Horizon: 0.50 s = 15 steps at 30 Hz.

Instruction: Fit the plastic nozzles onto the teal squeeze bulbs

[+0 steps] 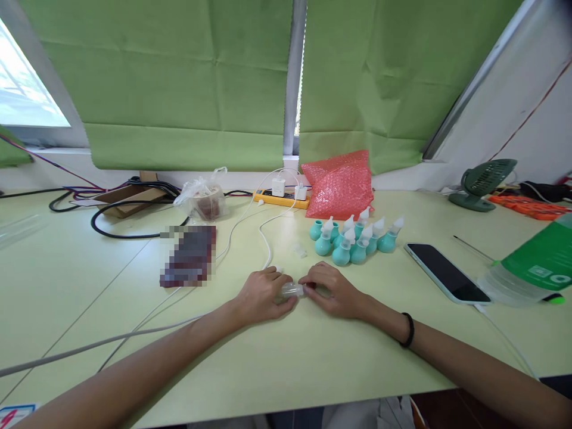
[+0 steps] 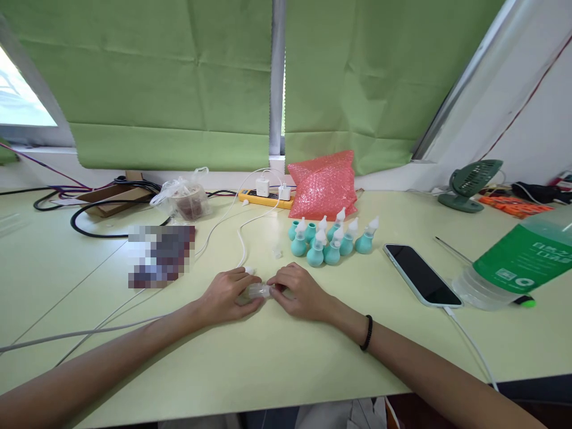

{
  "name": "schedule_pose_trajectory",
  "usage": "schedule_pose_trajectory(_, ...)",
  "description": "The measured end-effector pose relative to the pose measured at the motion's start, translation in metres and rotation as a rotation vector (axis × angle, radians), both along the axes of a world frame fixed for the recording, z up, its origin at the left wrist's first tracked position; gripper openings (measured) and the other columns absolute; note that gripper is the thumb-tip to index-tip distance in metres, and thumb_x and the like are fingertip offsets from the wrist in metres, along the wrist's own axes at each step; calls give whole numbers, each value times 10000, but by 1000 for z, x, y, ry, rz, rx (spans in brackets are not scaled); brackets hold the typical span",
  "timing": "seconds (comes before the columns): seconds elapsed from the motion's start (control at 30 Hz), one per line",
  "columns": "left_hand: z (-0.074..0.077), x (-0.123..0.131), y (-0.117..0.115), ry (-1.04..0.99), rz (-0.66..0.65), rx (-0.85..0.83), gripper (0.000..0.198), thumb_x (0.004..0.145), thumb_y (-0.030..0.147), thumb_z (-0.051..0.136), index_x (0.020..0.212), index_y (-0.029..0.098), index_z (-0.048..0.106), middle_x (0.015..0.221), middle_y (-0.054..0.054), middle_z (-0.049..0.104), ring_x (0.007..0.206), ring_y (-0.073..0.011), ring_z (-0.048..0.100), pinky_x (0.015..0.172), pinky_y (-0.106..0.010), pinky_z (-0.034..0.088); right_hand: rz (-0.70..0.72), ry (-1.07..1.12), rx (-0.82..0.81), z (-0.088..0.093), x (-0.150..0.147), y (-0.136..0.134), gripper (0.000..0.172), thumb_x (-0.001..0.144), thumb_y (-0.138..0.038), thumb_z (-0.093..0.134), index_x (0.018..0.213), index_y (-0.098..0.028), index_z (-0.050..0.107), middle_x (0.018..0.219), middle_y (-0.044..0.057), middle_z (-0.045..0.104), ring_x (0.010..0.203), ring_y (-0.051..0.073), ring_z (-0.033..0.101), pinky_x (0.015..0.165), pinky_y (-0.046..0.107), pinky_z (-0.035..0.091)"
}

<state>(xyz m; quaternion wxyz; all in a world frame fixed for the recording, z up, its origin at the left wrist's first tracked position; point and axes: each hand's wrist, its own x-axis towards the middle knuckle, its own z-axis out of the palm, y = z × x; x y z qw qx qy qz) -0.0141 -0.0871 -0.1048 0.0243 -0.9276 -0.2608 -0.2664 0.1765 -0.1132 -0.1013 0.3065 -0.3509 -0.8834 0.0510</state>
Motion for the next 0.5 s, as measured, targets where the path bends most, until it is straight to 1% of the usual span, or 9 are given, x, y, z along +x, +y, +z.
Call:
schedule_pose_trajectory(0.1, -2, 0, 1, 6, -14, 35, 226, 744, 331, 473, 820, 148, 582, 618, -41, 595, 572, -153, 532, 490, -234, 402, 12, -2, -21, 2, 0, -2, 159, 720, -258, 534, 849, -166, 544, 643, 10, 567, 622, 131, 520, 656, 293, 388)
schedule_pose_trajectory(0.17, -3, 0, 2, 17, -29, 55, 220, 763, 321, 464, 829, 146, 580, 619, -39, 593, 575, -149, 531, 490, -229, 394, 14, -11, -26, 2, 0, -2, 166, 702, -257, 551, 839, -165, 542, 636, 6, 558, 615, 127, 512, 652, 289, 386)
schedule_pose_trajectory(0.27, -4, -1, 2, 39, -38, 60, 231, 782, 326, 455, 843, 141, 578, 599, -35, 582, 563, -144, 525, 485, -225, 381, 2, -20, -22, 0, 0, -1, 131, 716, -227, 537, 832, -166, 543, 638, 5, 557, 623, 125, 505, 657, 287, 380)
schedule_pose_trajectory(0.5, -6, -2, 3, 36, -61, 38, 273, 809, 340, 435, 903, 122, 570, 533, -13, 548, 505, -132, 507, 455, -215, 357, 9, -44, -16, -2, 0, -1, 130, 734, -230, 527, 843, -160, 537, 661, 12, 562, 634, 127, 502, 664, 293, 382)
